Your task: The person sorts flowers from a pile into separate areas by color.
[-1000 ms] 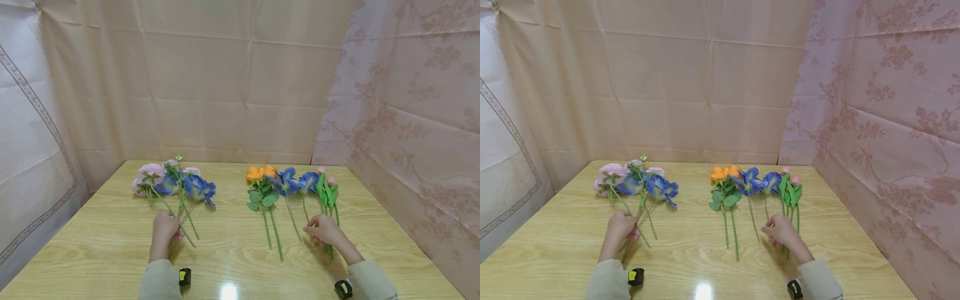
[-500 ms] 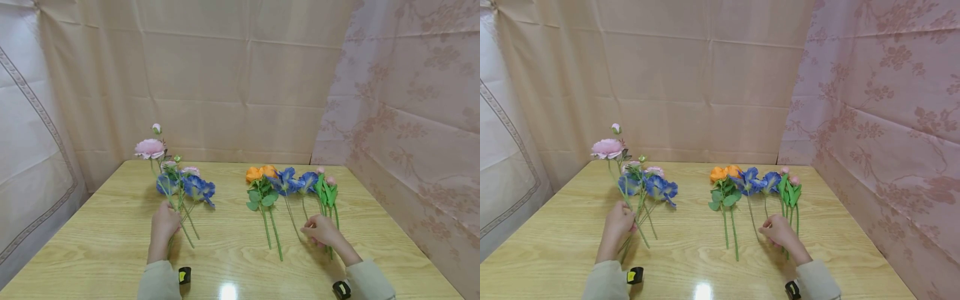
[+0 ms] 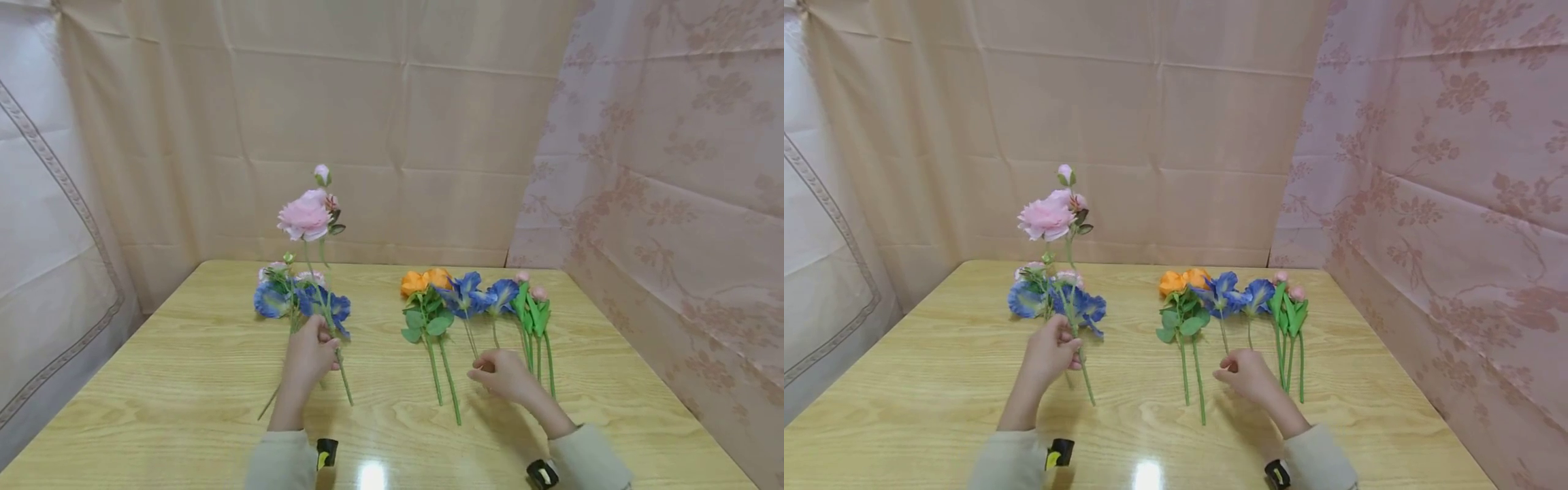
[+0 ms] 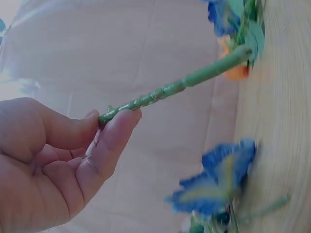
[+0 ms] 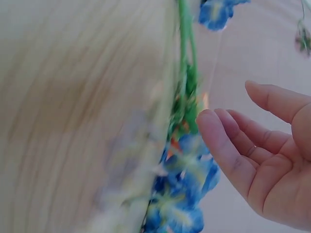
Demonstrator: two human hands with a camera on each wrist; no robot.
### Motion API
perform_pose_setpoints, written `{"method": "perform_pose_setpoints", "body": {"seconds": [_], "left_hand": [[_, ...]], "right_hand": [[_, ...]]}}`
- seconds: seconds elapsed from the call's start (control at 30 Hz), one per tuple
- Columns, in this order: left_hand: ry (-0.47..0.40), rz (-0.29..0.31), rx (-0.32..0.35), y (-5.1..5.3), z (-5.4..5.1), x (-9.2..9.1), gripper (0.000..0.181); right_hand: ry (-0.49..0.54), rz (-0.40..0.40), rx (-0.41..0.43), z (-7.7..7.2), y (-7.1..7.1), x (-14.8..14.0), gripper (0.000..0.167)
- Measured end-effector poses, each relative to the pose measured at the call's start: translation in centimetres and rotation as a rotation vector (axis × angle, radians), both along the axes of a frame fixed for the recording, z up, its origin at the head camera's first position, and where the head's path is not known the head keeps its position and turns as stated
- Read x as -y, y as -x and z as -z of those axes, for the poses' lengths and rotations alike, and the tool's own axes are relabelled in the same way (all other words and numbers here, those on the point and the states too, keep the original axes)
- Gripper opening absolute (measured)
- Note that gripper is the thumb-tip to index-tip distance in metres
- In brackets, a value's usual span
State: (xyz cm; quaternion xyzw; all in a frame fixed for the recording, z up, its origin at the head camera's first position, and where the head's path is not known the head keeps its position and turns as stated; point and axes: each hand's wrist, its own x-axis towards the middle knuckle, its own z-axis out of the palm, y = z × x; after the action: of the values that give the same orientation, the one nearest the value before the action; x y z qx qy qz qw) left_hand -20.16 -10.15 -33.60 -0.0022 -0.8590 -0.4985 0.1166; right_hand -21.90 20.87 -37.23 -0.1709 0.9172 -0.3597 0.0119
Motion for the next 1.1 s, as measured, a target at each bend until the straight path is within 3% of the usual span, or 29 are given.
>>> {"method": "perform_pose_setpoints", "body": {"seconds": [0.17, 0.4, 0.53, 0.8, 0.93, 1.1], "left_hand": [[-0.010, 0.078, -0.042, -0.3, -0.1, -1.8, 0.014], [0.078, 0.159, -0.070, -0.8, -0.1, -3.8, 0.015], [0.059, 0.222, -0.070, -1.0, 0.2, -4.6, 0.018], [-0.059, 0.334, -0.044, -1.3, 0.4, -5.6, 0.016], [-0.089, 0.354, -0.056, -1.4, 0.4, -5.9, 0.014], [-0.098, 0.364, -0.090, -1.5, 0.5, -6.0, 0.014]], "right_hand": [[0.091, -0.123, -0.004, -0.4, -0.6, 2.1, 0.025], [0.191, -0.250, 0.031, -1.2, -1.7, 5.0, 0.027], [0.261, -0.289, 0.083, -1.5, -2.4, 6.4, 0.031], [0.393, -0.375, 0.179, -1.2, -3.4, 8.5, 0.026], [0.440, -0.375, 0.182, -0.8, -3.6, 9.1, 0.018], [0.479, -0.313, 0.159, -0.5, -3.7, 9.5, 0.014]]}}
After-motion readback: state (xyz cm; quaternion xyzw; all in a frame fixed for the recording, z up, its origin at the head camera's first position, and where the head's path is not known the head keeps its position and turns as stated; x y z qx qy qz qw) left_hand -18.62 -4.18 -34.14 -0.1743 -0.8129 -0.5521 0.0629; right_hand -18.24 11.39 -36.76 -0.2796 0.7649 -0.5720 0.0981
